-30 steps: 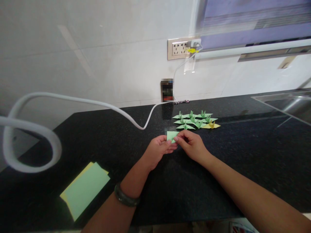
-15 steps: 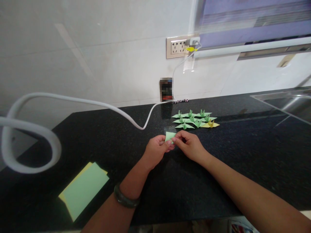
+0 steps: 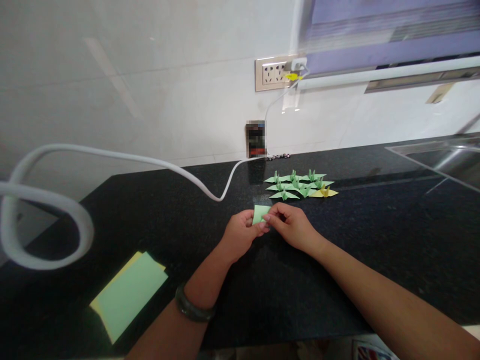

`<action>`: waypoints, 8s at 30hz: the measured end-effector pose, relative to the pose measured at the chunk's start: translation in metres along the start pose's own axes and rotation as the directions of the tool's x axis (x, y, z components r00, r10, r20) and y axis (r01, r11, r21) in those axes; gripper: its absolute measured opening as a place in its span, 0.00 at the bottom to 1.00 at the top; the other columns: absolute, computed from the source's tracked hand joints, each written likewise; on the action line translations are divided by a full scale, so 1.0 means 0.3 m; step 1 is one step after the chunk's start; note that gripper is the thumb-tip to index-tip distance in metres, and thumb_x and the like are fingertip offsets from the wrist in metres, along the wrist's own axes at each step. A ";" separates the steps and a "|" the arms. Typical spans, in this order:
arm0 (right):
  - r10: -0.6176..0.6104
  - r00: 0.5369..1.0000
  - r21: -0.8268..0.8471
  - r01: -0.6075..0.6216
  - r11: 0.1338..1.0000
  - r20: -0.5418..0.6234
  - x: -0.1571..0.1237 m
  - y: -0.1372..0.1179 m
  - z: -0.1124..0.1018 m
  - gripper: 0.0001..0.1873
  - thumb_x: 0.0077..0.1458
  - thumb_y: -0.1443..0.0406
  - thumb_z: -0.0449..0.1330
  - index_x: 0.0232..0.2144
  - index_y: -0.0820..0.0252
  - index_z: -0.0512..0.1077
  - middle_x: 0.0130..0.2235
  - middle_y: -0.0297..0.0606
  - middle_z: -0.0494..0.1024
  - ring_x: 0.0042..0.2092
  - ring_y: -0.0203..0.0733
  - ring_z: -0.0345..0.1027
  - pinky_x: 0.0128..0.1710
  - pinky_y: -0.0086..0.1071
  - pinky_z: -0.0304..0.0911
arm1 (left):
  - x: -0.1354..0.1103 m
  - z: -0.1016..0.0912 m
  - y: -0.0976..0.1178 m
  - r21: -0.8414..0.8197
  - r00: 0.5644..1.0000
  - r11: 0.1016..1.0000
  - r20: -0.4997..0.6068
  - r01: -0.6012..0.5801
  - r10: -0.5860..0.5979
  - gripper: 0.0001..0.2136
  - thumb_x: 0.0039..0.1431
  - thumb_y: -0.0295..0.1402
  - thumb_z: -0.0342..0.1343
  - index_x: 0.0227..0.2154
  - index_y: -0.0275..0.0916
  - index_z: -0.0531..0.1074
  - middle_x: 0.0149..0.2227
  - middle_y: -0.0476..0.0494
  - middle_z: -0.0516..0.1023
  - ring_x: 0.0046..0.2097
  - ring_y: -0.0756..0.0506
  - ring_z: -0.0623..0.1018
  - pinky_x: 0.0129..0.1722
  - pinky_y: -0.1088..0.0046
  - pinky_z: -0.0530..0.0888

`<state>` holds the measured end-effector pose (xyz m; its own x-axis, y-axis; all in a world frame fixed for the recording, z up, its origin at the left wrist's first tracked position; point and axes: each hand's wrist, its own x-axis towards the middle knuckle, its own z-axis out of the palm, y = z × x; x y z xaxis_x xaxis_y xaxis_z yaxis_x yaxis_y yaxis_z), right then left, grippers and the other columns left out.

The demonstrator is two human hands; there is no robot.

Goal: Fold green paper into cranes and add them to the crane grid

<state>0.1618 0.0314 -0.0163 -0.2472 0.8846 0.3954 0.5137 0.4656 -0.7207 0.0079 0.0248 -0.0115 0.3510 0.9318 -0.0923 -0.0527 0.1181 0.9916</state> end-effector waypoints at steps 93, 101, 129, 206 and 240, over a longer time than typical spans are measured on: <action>0.188 0.923 0.606 -0.365 0.707 0.336 -0.005 -0.033 0.026 0.08 0.43 0.67 0.58 0.29 0.65 0.70 0.26 0.35 0.72 0.26 0.31 0.63 0.26 0.26 0.61 | -0.002 -0.013 0.019 0.097 0.970 0.984 -0.179 -0.149 0.165 0.15 0.48 0.41 0.50 0.17 0.34 0.64 0.16 0.50 0.66 0.20 0.54 0.65 0.22 0.78 0.63; 0.214 0.939 0.602 -0.338 0.723 0.270 -0.005 -0.031 0.031 0.10 0.44 0.65 0.58 0.30 0.66 0.69 0.27 0.36 0.72 0.26 0.31 0.63 0.26 0.27 0.61 | -0.001 -0.010 0.023 0.104 0.974 0.987 -0.176 -0.125 0.142 0.14 0.46 0.42 0.53 0.22 0.33 0.68 0.18 0.49 0.68 0.22 0.54 0.66 0.23 0.78 0.63; 0.279 0.960 0.506 -0.227 0.832 -0.029 0.005 -0.043 0.008 0.09 0.41 0.61 0.59 0.23 0.63 0.70 0.22 0.33 0.68 0.23 0.31 0.58 0.23 0.27 0.57 | -0.004 -0.002 0.019 -0.203 0.974 0.978 -0.227 -0.042 -0.005 0.13 0.44 0.37 0.56 0.31 0.33 0.67 0.25 0.46 0.73 0.26 0.51 0.73 0.25 0.76 0.70; -0.389 0.864 -0.193 0.461 0.866 0.320 0.006 -0.032 -0.054 0.15 0.53 0.67 0.48 0.43 0.59 0.67 0.32 0.40 0.69 0.33 0.35 0.62 0.31 0.27 0.58 | 0.012 -0.017 -0.007 -0.396 0.977 0.911 -0.116 0.118 -0.177 0.08 0.49 0.33 0.53 0.30 0.32 0.68 0.25 0.42 0.74 0.25 0.51 0.74 0.26 0.74 0.71; 0.202 0.932 0.302 -0.295 0.907 0.302 0.005 0.009 0.020 0.13 0.46 0.57 0.55 0.23 0.63 0.63 0.19 0.30 0.65 0.19 0.28 0.55 0.18 0.22 0.51 | 0.005 0.005 0.000 -0.122 0.947 0.992 -0.321 -0.017 -0.023 0.11 0.42 0.35 0.58 0.27 0.32 0.70 0.24 0.42 0.75 0.24 0.49 0.73 0.24 0.73 0.70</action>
<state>0.1578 0.0342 -0.0211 -0.3742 0.9260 0.0508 0.2905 0.1691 -0.9418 0.0099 0.0258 -0.0116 0.0338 0.9896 -0.1397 -0.1722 0.1434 0.9746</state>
